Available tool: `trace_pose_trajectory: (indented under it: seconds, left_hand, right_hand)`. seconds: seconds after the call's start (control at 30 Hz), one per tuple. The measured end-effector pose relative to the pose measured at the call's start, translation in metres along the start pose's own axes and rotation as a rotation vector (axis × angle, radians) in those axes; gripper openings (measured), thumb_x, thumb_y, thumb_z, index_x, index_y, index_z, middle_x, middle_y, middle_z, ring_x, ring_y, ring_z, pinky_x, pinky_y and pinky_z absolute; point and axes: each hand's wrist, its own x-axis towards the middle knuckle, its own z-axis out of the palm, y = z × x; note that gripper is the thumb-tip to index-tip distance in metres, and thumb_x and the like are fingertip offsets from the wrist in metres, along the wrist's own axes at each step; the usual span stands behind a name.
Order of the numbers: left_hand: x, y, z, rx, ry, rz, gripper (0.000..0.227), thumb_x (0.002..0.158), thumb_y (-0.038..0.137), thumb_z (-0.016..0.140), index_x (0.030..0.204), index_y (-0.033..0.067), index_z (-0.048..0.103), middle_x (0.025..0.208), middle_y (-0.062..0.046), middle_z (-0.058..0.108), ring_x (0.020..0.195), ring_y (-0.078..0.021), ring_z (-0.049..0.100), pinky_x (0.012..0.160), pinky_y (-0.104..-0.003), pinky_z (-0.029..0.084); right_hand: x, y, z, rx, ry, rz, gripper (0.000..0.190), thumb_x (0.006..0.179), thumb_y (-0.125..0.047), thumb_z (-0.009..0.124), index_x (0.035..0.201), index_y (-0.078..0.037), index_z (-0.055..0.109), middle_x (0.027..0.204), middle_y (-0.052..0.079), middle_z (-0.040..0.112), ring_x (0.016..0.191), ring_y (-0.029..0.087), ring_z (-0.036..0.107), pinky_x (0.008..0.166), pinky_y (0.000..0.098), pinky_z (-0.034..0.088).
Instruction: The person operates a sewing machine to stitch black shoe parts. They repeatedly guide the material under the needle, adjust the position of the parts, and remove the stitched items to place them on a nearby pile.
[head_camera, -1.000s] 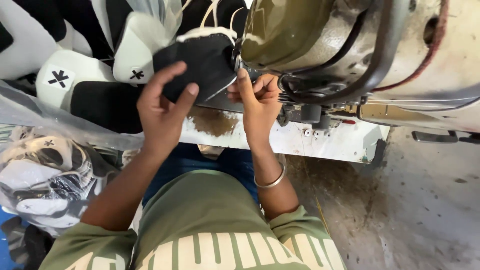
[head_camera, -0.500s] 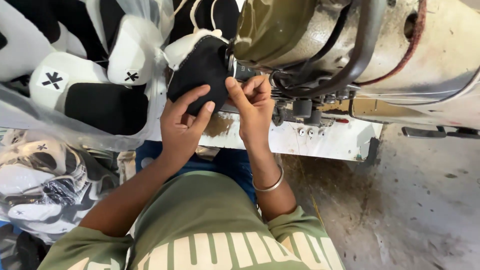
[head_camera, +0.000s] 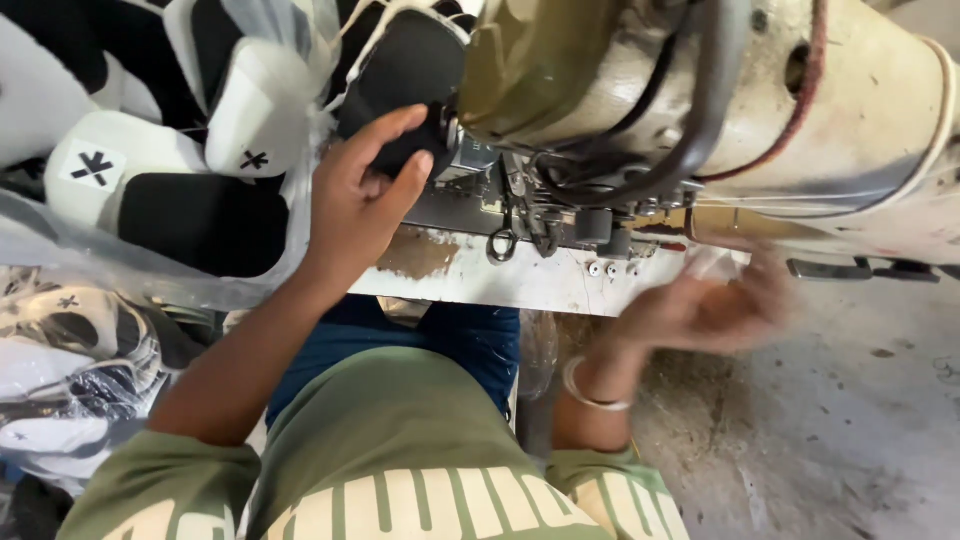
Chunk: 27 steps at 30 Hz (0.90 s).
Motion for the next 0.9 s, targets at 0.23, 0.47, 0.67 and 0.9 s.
trace_pose_trajectory:
  seconds: [0.23, 0.47, 0.67, 0.9]
  left_hand:
    - [0.026, 0.001, -0.008, 0.13, -0.096, -0.042, 0.036, 0.102, 0.013, 0.07, 0.139, 0.0095, 0.067, 0.11, 0.002, 0.069, 0.067, 0.0028, 0.047, 0.059, -0.017, 0.039]
    - [-0.049, -0.016, -0.009, 0.23, 0.128, 0.116, 0.04, 0.105, 0.016, 0.064, 0.144, 0.009, 0.059, 0.107, 0.0, 0.064, 0.062, -0.0005, 0.043, 0.053, -0.022, 0.034]
    - [-0.136, -0.046, -0.035, 0.243, -0.056, 0.01, 0.03, 0.102, 0.02, 0.063, 0.129, 0.0065, 0.065, 0.098, -0.007, 0.067, 0.07, -0.013, 0.06, 0.064, -0.029, 0.051]
    - [-0.122, 0.004, -0.063, 0.308, -0.079, 0.076, 0.025, 0.102, 0.019, 0.062, 0.123, 0.0072, 0.068, 0.098, -0.01, 0.066, 0.078, -0.0206, 0.066, 0.068, -0.032, 0.054]
  right_hand:
    - [0.013, 0.058, -0.053, -0.701, 0.217, -0.418, 0.031, 0.109, -0.021, 0.071, 0.121, 0.002, 0.055, 0.112, 0.012, 0.058, 0.112, 0.027, 0.059, 0.106, 0.0477, 0.049]
    - [0.021, 0.0, 0.004, -0.236, 0.026, -0.276, 0.016, 0.1, -0.005, 0.08, 0.105, 0.001, 0.066, 0.101, 0.014, 0.071, 0.096, 0.027, 0.065, 0.093, 0.0375, 0.054]
    - [-0.031, 0.11, 0.16, -0.448, -1.272, -0.258, 0.024, 0.089, -0.019, 0.074, 0.112, -0.011, 0.071, 0.108, 0.012, 0.073, 0.101, 0.033, 0.069, 0.087, 0.0426, 0.056]
    - [0.016, 0.066, 0.213, -0.362, -1.205, -0.278, 0.036, 0.087, -0.013, 0.059, 0.123, -0.011, 0.064, 0.111, 0.012, 0.07, 0.087, 0.033, 0.064, 0.076, 0.0449, 0.053]
